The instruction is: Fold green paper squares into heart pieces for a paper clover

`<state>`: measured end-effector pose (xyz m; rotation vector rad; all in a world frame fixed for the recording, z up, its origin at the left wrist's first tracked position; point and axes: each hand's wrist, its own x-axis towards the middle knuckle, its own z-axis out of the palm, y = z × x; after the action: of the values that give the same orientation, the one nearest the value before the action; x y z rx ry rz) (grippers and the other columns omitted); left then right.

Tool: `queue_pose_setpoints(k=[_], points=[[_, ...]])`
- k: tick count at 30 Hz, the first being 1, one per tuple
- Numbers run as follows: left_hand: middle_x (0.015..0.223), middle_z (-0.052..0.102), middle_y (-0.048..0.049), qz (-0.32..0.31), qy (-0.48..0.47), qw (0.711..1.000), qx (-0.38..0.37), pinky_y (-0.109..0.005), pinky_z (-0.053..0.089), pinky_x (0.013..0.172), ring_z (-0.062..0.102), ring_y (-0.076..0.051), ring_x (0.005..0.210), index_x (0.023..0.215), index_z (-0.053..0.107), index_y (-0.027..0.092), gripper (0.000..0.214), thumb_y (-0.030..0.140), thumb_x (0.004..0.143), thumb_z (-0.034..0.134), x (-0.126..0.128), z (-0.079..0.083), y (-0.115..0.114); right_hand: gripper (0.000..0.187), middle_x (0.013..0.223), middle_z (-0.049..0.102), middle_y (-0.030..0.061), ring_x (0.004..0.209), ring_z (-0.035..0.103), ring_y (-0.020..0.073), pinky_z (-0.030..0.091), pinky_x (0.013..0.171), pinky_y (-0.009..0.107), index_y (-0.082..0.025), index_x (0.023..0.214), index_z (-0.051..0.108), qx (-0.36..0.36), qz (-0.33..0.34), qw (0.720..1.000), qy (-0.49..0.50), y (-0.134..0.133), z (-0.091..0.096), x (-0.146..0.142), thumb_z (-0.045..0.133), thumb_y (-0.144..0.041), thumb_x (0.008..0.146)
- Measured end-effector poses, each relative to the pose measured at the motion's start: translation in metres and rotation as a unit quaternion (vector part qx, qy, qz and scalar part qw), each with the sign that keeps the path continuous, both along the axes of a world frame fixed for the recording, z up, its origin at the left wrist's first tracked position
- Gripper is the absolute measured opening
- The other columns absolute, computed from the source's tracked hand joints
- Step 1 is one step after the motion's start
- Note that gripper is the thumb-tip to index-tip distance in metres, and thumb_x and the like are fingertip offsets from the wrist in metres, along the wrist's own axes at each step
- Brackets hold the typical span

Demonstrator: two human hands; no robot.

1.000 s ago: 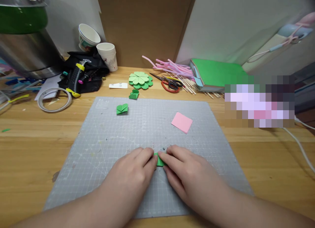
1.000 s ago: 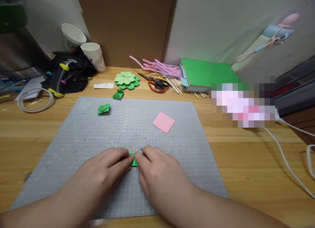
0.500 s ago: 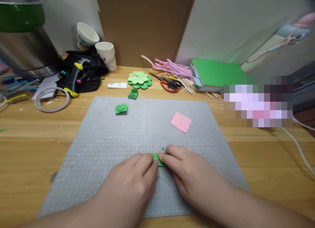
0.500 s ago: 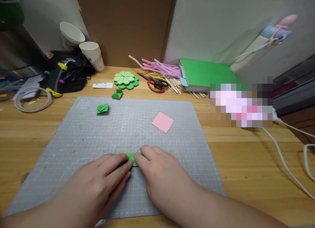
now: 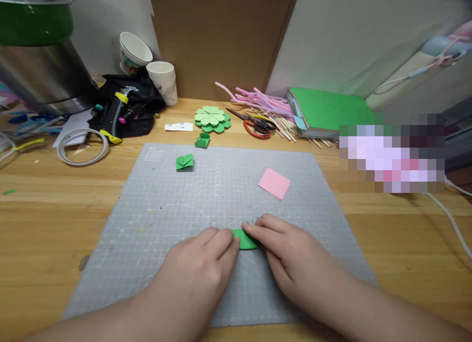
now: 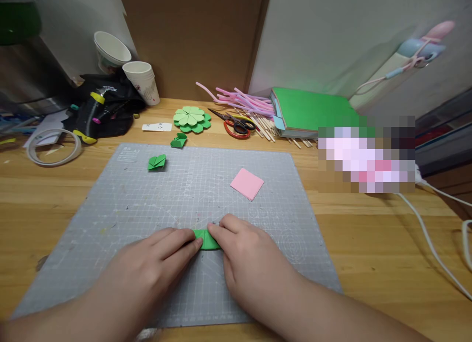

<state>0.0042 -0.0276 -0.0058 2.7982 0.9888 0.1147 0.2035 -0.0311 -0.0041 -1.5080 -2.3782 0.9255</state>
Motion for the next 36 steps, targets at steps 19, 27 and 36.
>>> queue_pose_setpoints(k=[19,27,36], points=[[0.096,0.063,-0.0084,0.01,-0.047,0.999,0.022,-0.037,0.058,0.059,0.059,-0.023,0.078,0.104,0.06,0.012,0.025,0.004,0.084,0.048,-0.001,-0.01,0.001,0.048,0.098,0.056,0.0081,0.088,0.056,0.0207,0.049,0.08,0.038,-0.017,0.121,0.057,-0.01,-0.002,1.0,0.0,0.002,0.0,0.001,0.038,-0.001,0.08],[0.093,0.064,-0.0079,0.011,-0.057,0.998,0.031,-0.037,0.057,0.06,0.059,-0.022,0.076,0.105,0.06,0.011,0.025,0.005,0.083,0.051,-0.001,-0.01,0.001,0.047,0.094,0.056,0.0065,0.083,0.055,0.0188,0.047,0.074,0.033,-0.022,0.12,0.058,0.012,0.019,0.999,-0.023,0.001,-0.001,-0.001,0.038,-0.003,0.083],[0.105,0.065,-0.0113,-0.011,-0.081,0.993,0.088,-0.037,0.053,0.076,0.059,-0.025,0.093,0.113,0.06,0.008,0.032,0.009,0.085,0.044,0.007,-0.007,-0.013,0.025,0.082,0.057,0.0036,0.075,0.052,0.0178,0.038,0.065,0.03,-0.018,0.093,0.063,0.089,0.067,0.99,-0.09,0.006,-0.003,-0.004,0.042,-0.006,0.085]])
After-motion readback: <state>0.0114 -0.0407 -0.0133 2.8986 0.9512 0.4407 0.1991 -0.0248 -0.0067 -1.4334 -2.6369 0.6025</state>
